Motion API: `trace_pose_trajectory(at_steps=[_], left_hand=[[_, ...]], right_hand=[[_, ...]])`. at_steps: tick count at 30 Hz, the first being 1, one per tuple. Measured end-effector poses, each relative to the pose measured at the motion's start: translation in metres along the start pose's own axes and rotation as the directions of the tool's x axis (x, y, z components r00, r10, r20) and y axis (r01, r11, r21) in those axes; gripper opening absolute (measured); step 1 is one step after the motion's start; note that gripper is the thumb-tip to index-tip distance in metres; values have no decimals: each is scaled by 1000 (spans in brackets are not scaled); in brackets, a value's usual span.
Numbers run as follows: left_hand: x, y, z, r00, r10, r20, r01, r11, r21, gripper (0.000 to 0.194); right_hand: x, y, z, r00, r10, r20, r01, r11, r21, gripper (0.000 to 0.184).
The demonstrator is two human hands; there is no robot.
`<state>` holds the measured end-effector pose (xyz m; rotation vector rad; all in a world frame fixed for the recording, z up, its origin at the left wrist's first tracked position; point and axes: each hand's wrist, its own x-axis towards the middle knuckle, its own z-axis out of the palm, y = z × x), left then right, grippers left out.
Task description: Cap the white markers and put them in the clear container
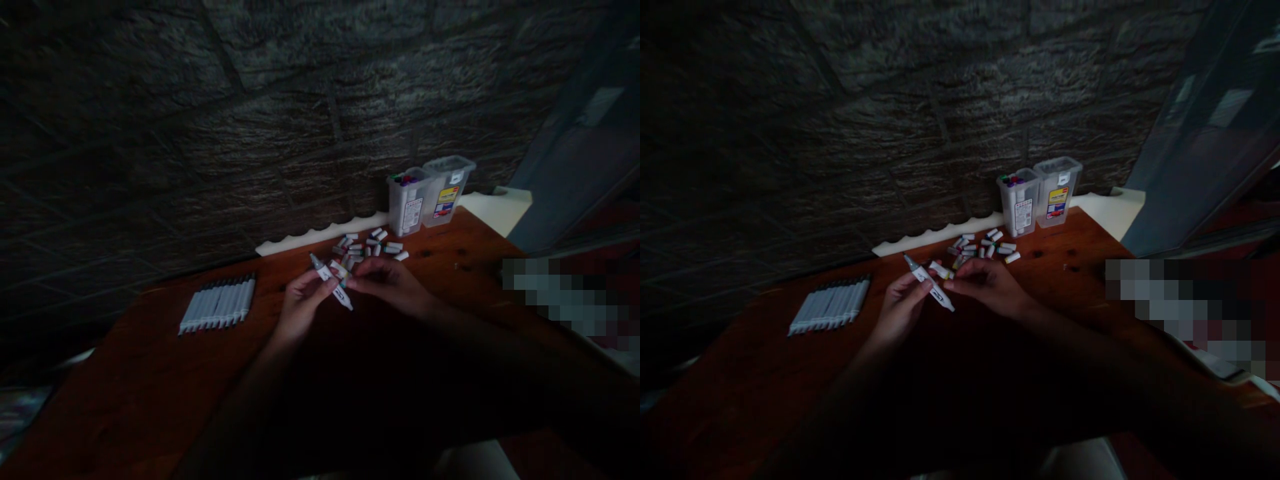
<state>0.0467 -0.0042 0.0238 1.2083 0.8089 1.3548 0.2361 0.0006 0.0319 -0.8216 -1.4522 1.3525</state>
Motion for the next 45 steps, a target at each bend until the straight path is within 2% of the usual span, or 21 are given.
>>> trace_pose_trajectory(at_steps=[5, 9, 11, 17, 21, 24, 28, 33, 37, 45], left_hand=[[-1, -1, 3, 1000, 1, -16, 0, 998, 67, 26], [0, -4, 0, 1000, 12, 0, -12, 998, 70, 26], [2, -4, -3, 999, 31, -17, -30, 998, 62, 25], [11, -1, -8, 986, 69, -154, -53, 993, 106, 24], [13, 0, -7, 975, 150, -164, -113, 969, 218, 32], [11, 0, -5, 980, 165, -110, -119, 934, 337, 32], [5, -1, -2, 986, 164, -43, -130, 896, 424, 23], [2, -2, -1, 983, 182, 29, -175, 873, 456, 24], [2, -2, 0, 984, 178, 20, -168, 873, 458, 29], [1, -4, 1, 979, 199, 55, -200, 851, 486, 21]], right_hand=[[-9, 3, 6, 986, -132, 99, 153, 956, -251, 24], [-11, 3, 6, 984, -140, 114, 168, 942, -292, 26], [-9, 1, 4, 986, -135, 95, 154, 959, -238, 28], [5, -13, -12, 998, -29, -52, 33, 996, 86, 27], [11, -17, -20, 989, -6, -148, 38, 977, 210, 33], [11, -16, -21, 988, 3, -153, 31, 976, 215, 26], [9, -16, -18, 991, -25, -129, 43, 989, 140, 16], [6, -15, -16, 985, -88, -150, 81, 995, -51, 16], [4, -13, -15, 981, -135, -143, 115, 983, -140, 17], [0, -16, -15, 957, -286, -46, 261, 921, -290, 12]])
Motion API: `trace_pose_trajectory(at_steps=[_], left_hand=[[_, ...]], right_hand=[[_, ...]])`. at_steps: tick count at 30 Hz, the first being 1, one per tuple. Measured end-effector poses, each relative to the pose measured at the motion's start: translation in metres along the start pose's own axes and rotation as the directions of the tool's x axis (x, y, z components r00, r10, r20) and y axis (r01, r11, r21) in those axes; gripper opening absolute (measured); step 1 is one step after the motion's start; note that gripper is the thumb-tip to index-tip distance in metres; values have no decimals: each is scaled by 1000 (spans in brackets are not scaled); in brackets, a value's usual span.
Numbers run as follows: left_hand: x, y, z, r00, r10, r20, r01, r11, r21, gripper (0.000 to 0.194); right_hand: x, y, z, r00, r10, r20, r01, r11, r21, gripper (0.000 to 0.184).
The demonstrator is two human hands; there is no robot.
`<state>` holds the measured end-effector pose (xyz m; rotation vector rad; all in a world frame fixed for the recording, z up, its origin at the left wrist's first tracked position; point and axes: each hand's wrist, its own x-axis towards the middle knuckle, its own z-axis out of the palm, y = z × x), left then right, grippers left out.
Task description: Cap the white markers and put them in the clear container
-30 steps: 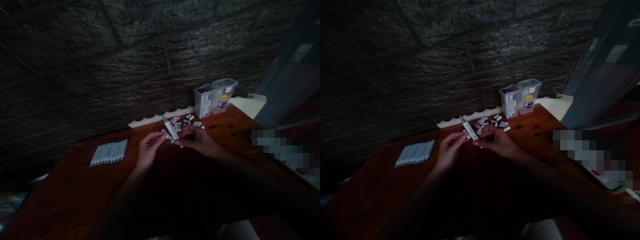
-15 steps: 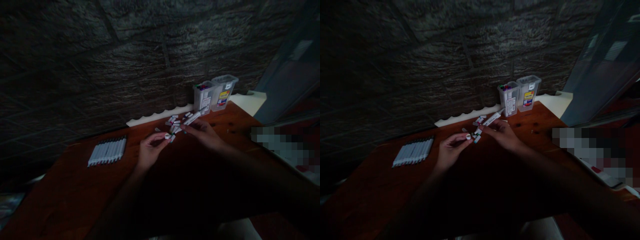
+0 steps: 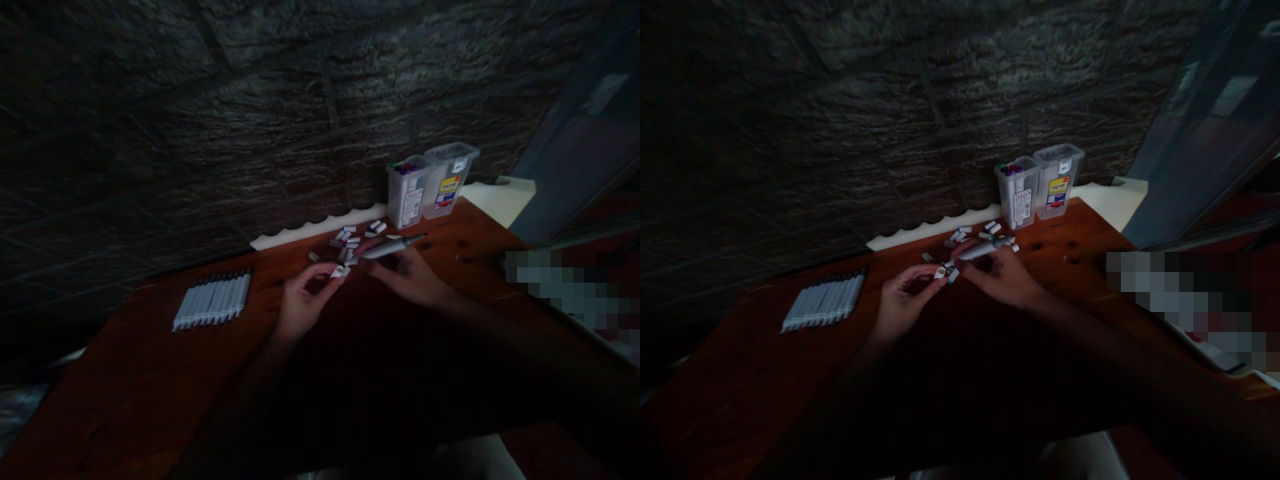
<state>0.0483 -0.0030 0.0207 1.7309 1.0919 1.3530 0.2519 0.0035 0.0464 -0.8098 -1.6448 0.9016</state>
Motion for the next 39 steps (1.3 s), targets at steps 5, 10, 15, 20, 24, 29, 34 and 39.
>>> trace_pose_trajectory(at_steps=[5, 10, 15, 20, 24, 29, 34, 39], left_hand=[[0, -2, 0, 1000, 5, 18, -5, 1000, -8, 22], [-1, -2, 1, 999, -31, 23, 31, 1000, -2, 26], [-2, -1, 2, 999, -51, 8, 51, 999, -10, 23], [-2, 2, 2, 998, -63, 26, 64, 997, -30, 22], [-1, 6, 0, 992, -98, 77, 106, 989, -105, 21], [-1, 7, -1, 987, -106, 122, 128, 972, -194, 22], [1, 5, -3, 988, -88, 124, 115, 968, -225, 22], [0, 13, -1, 985, -89, 149, 124, 961, -248, 20]], right_hand=[[-1, -2, 2, 1000, 17, 18, -18, 999, 26, 8], [0, -2, 1, 996, 39, 80, -40, 999, 2, 11], [-1, 1, 0, 996, 17, 90, -17, 1000, -3, 14], [-2, 0, 0, 987, -40, 157, 47, 998, -39, 15], [4, 2, -17, 990, -122, 74, 138, 953, -269, 16], [15, 10, -44, 968, -117, -223, 36, 941, -337, 24], [11, 6, -32, 986, -63, -154, 30, 977, -211, 25], [9, 4, -23, 987, -33, -155, 8, 987, -158, 25]])
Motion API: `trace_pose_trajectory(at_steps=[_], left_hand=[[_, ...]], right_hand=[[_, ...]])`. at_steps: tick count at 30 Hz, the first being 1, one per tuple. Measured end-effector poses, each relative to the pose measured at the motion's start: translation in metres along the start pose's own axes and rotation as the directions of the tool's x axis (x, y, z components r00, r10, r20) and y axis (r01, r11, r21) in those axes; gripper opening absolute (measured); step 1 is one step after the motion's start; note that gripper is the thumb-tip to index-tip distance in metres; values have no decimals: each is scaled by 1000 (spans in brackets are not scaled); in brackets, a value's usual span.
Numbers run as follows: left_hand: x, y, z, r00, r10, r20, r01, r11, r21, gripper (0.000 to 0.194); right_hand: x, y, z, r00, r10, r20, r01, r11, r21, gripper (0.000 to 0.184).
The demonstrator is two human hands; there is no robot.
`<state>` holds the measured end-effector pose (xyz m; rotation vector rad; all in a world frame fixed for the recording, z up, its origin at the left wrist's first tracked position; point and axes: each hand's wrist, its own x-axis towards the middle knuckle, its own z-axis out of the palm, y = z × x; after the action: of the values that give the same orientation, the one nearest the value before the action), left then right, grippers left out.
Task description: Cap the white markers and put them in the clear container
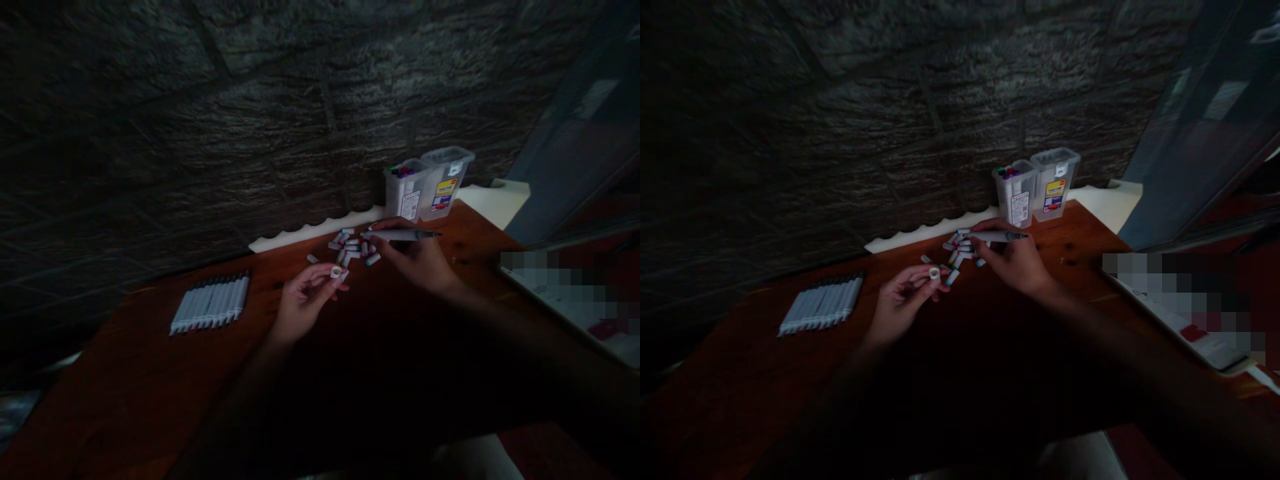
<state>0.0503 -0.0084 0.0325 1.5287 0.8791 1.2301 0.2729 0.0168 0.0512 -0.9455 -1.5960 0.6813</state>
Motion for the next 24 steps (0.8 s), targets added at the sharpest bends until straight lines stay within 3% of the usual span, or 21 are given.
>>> trace_pose_trajectory(at_steps=[8, 13, 19, 24], left_hand=[[-2, -4, -2, 999, -7, 39, 8, 1000, -23, 21], [-2, -2, 0, 999, -36, 26, 36, 999, -18, 23], [-1, -1, 1, 1000, -17, 18, 15, 998, 66, 23], [-3, -5, -1, 1000, 14, 19, -16, 993, 115, 23]], right_hand=[[3, 3, -1, 997, 61, -41, -58, 996, 69, 26], [1, -11, 2, 995, 98, 20, -99, 983, 155, 28], [-9, -26, 6, 989, -54, 136, 39, 993, 114, 10], [-12, -22, 9, 968, -124, 218, 109, 991, 82, 13]])
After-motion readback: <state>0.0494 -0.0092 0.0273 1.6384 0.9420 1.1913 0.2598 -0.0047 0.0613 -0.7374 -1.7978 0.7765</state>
